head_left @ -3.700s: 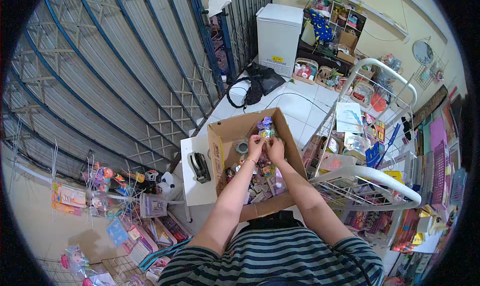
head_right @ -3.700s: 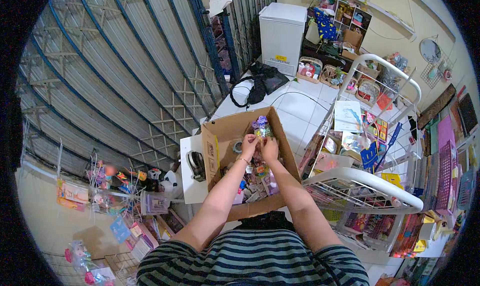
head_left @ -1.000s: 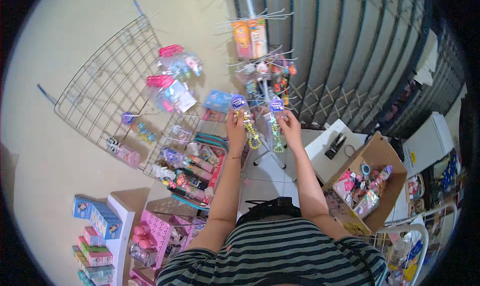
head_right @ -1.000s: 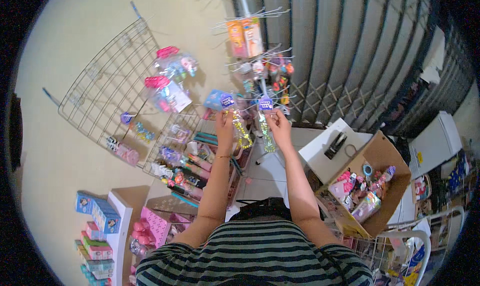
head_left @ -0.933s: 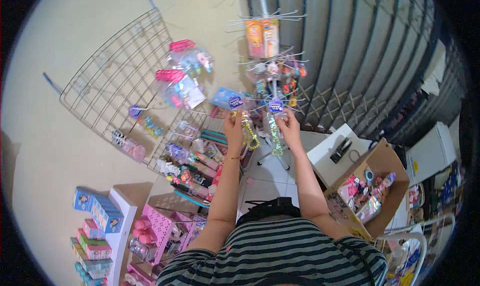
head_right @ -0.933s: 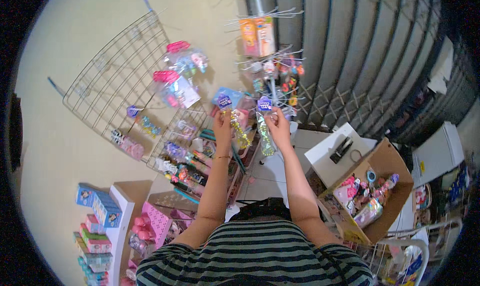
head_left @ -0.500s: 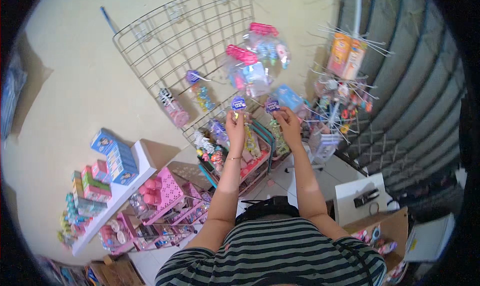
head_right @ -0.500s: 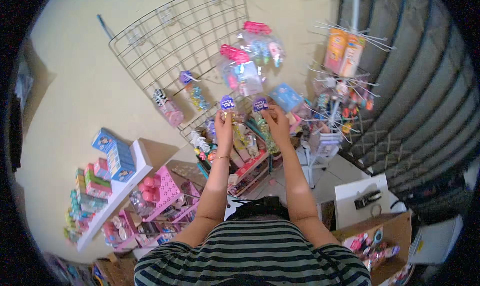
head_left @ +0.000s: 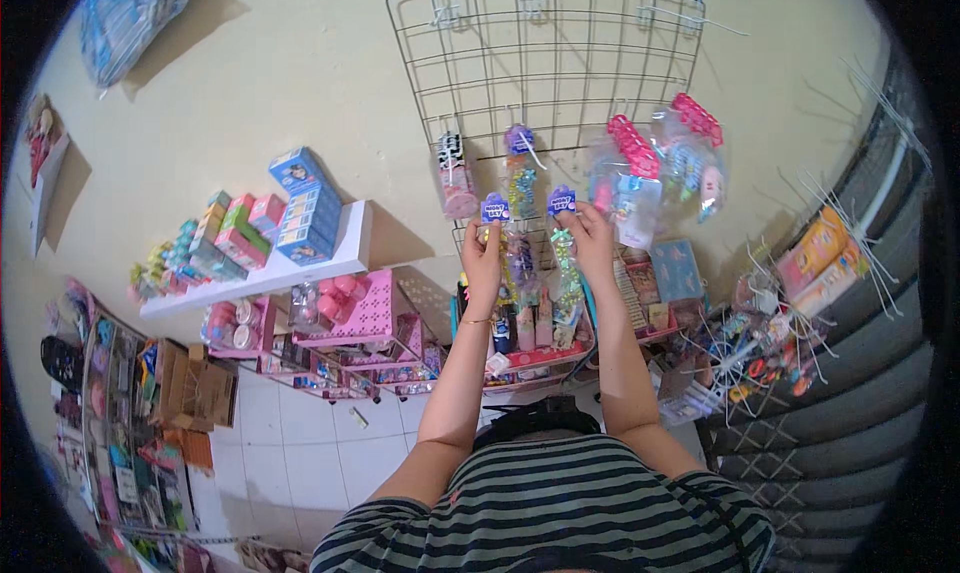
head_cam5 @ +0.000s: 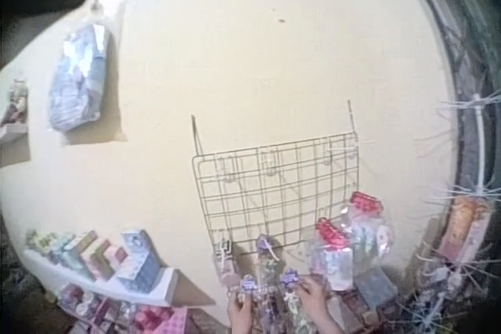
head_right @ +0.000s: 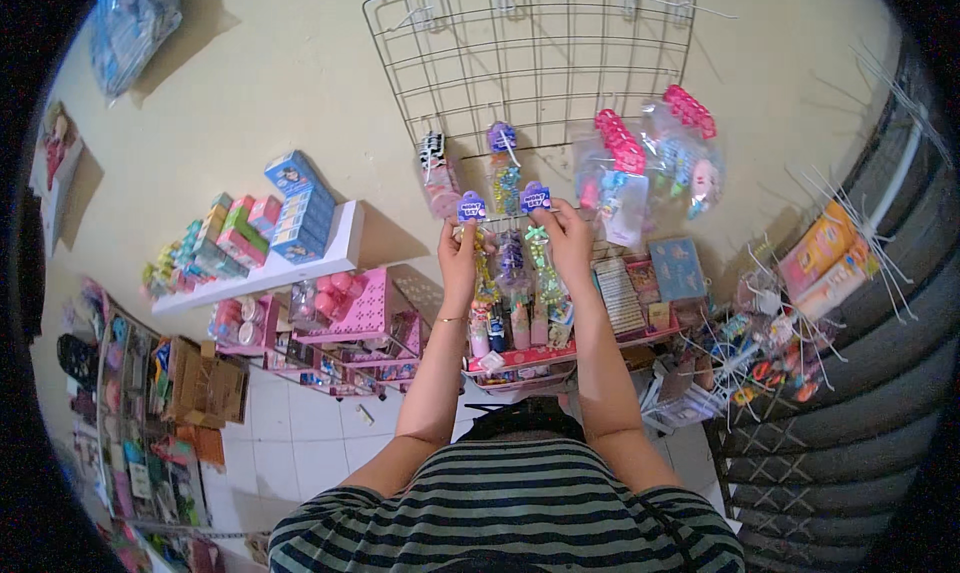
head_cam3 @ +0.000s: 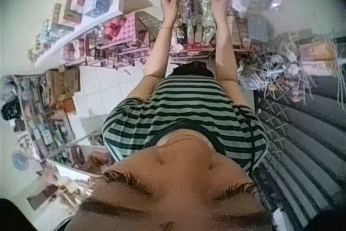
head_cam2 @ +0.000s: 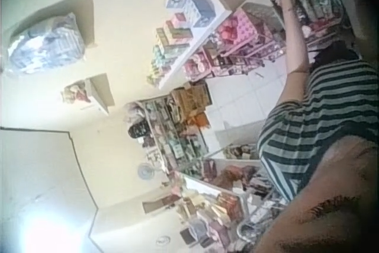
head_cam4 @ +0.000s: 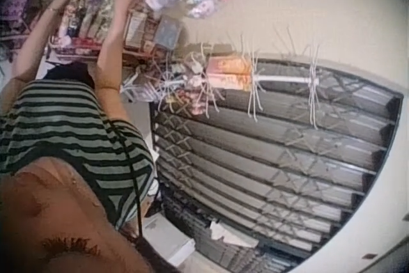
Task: Taking small retail items from a cardboard box and hanging them on display racks.
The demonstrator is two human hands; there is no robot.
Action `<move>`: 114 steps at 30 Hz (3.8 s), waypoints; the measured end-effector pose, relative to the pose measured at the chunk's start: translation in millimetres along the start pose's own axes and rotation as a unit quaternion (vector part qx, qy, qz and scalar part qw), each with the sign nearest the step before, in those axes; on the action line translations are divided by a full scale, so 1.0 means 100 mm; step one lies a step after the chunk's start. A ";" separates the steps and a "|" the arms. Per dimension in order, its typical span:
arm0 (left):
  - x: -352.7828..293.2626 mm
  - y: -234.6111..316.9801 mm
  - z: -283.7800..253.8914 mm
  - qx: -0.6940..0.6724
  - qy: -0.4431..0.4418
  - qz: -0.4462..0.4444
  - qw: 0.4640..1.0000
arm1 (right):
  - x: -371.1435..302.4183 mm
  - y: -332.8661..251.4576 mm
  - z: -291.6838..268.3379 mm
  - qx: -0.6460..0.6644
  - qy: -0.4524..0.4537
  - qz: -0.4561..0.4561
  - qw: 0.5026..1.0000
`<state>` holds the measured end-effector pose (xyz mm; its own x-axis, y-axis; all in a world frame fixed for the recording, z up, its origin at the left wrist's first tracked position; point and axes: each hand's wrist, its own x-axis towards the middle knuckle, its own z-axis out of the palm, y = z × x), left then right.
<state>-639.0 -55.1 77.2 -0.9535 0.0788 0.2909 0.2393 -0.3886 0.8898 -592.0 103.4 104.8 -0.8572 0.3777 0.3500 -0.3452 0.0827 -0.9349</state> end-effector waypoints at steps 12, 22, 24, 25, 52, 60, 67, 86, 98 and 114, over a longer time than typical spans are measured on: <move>0.11 0.10 0.04 -0.029 0.028 0.033 0.999 | 0.39 0.04 0.17 0.035 0.004 -0.043 0.998; 0.24 0.11 0.06 -0.008 0.018 0.038 0.999 | 0.44 0.14 0.25 -0.021 -0.011 -0.017 1.000; 0.26 0.07 0.03 -0.011 0.023 0.046 0.999 | 0.46 0.12 0.29 -0.036 0.019 -0.031 0.999; 0.28 0.04 0.00 -0.020 0.026 0.040 0.999 | 0.50 0.18 0.32 -0.035 0.017 -0.031 0.999; 0.24 0.17 0.44 -0.086 -0.115 0.006 0.990 | 0.54 -0.19 0.09 0.061 0.036 -0.005 0.997; 0.25 0.08 0.58 0.009 -0.130 0.023 0.991 | 0.42 -0.13 0.11 0.081 -0.025 -0.003 0.996; 0.37 -0.17 0.50 -0.005 -0.069 0.027 0.997 | 0.55 0.03 0.19 0.058 -0.031 0.037 0.997; 0.69 -0.77 0.20 0.092 -0.047 -0.029 0.994 | 1.32 0.41 0.37 -0.139 0.042 -0.137 0.980; 0.28 -1.24 -0.27 0.176 -0.001 -0.033 0.984 | 0.62 0.32 0.11 -0.057 0.028 -0.012 0.998; 0.02 -0.07 0.39 -0.076 -0.213 -0.103 0.969 | -0.85 -0.27 -0.41 -0.025 0.262 -0.014 0.965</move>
<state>-635.5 -16.2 85.0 -0.8078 0.5288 0.2603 -0.0083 -0.4519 0.8921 -493.9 106.8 97.4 -0.5329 0.7873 0.3102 -0.3356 0.1399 -0.9316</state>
